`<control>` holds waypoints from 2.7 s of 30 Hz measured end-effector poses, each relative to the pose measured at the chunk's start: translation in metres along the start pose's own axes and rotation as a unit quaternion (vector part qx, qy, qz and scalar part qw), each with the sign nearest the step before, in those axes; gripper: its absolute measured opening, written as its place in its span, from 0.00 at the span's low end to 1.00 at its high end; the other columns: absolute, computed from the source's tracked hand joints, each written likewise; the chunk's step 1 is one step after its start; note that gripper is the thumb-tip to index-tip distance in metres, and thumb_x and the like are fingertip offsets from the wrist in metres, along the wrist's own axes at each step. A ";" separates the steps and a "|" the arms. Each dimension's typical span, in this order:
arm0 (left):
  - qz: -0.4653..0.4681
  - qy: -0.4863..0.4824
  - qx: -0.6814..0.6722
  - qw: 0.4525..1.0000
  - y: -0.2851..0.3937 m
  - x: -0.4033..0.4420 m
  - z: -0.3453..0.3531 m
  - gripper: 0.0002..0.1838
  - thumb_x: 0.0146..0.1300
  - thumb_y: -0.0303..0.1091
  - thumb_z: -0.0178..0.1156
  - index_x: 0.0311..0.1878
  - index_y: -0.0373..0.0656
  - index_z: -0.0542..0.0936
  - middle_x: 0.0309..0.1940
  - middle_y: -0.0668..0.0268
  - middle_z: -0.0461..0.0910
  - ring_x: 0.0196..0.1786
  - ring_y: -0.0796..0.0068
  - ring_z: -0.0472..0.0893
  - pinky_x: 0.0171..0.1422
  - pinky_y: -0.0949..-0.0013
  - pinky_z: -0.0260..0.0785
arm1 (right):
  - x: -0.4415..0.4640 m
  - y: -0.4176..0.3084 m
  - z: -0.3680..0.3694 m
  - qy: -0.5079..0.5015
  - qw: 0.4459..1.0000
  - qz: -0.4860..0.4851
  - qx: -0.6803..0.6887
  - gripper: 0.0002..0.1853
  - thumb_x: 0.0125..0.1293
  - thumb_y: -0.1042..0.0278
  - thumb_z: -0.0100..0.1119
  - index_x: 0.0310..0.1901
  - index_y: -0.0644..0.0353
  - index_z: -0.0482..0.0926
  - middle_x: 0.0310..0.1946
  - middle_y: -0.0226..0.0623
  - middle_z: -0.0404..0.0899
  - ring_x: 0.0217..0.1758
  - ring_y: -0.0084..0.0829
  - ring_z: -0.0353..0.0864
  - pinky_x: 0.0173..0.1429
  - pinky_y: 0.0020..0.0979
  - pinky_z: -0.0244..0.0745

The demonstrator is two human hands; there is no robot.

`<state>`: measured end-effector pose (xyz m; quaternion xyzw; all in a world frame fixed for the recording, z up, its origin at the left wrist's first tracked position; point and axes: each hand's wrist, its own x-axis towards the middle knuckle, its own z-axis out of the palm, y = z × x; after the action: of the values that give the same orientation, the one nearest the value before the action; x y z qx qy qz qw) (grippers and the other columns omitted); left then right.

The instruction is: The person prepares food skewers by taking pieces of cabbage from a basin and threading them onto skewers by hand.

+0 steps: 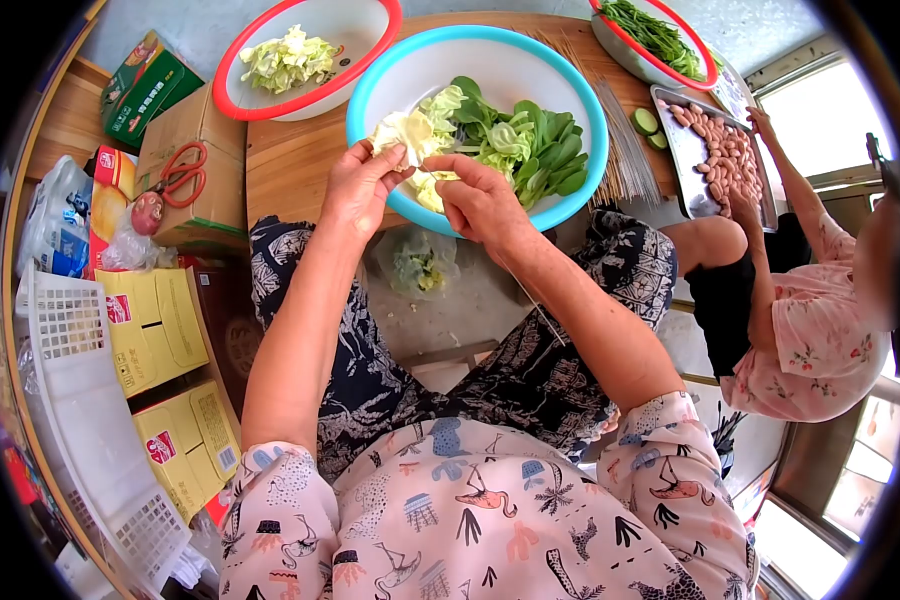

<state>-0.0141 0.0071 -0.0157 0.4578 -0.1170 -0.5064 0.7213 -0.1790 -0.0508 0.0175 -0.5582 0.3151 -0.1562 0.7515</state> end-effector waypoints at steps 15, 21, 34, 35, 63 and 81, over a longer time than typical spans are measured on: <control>0.002 -0.020 -0.006 1.000 -0.003 0.003 0.002 0.15 0.58 0.23 0.61 0.48 0.36 0.71 0.43 0.61 0.77 0.44 0.70 0.79 0.49 0.66 0.75 | 0.003 0.000 0.007 0.031 0.999 -0.017 0.037 0.10 0.65 0.72 0.47 0.47 0.60 0.71 0.13 0.21 0.60 0.13 0.13 0.53 0.18 0.19 0.45; -0.005 -0.023 0.002 1.000 -0.002 0.002 0.004 0.14 0.58 0.22 0.61 0.47 0.36 0.71 0.43 0.61 0.77 0.44 0.70 0.79 0.50 0.65 0.75 | 0.005 0.003 0.001 0.016 0.999 -0.014 0.050 0.08 0.63 0.71 0.49 0.44 0.57 0.72 0.13 0.24 0.65 0.15 0.15 0.61 0.20 0.20 0.54; 0.028 0.081 0.083 0.993 0.010 0.006 0.001 0.09 0.60 0.38 0.63 0.38 0.44 0.78 0.33 0.73 0.77 0.33 0.82 0.74 0.31 0.75 0.67 | 0.008 0.011 0.001 0.022 0.993 -0.083 -0.087 0.07 0.62 0.73 0.50 0.42 0.60 0.72 0.13 0.25 0.67 0.17 0.16 0.64 0.22 0.22 0.58; 0.025 0.082 0.093 0.992 0.009 0.007 -0.001 0.09 0.60 0.38 0.63 0.37 0.45 0.79 0.32 0.73 0.77 0.32 0.82 0.74 0.29 0.76 0.67 | 0.008 0.012 0.000 0.018 0.993 -0.080 -0.085 0.07 0.63 0.73 0.50 0.42 0.60 0.72 0.13 0.25 0.67 0.17 0.16 0.64 0.22 0.22 0.59; -0.035 -0.001 -0.057 0.998 0.014 0.001 -0.006 0.09 0.63 0.34 0.58 0.43 0.40 0.77 0.36 0.68 0.77 0.36 0.81 0.76 0.33 0.78 0.70 | 0.008 0.020 0.005 -0.001 0.998 -0.065 0.018 0.06 0.69 0.73 0.47 0.45 0.54 0.71 0.16 0.21 0.63 0.17 0.12 0.58 0.20 0.17 0.52; -0.012 0.021 -0.071 0.997 0.011 0.009 -0.013 0.05 0.60 0.31 0.60 0.37 0.41 0.79 0.32 0.69 0.79 0.34 0.79 0.76 0.32 0.77 0.71 | 0.015 0.006 0.005 0.005 1.000 -0.009 0.026 0.07 0.68 0.67 0.51 0.40 0.61 0.73 0.18 0.28 0.72 0.14 0.14 0.60 0.18 0.17 0.53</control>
<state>0.0049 0.0071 -0.0173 0.4175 -0.0602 -0.5119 0.7484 -0.1657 -0.0540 0.0083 -0.5402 0.3100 -0.1741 0.7628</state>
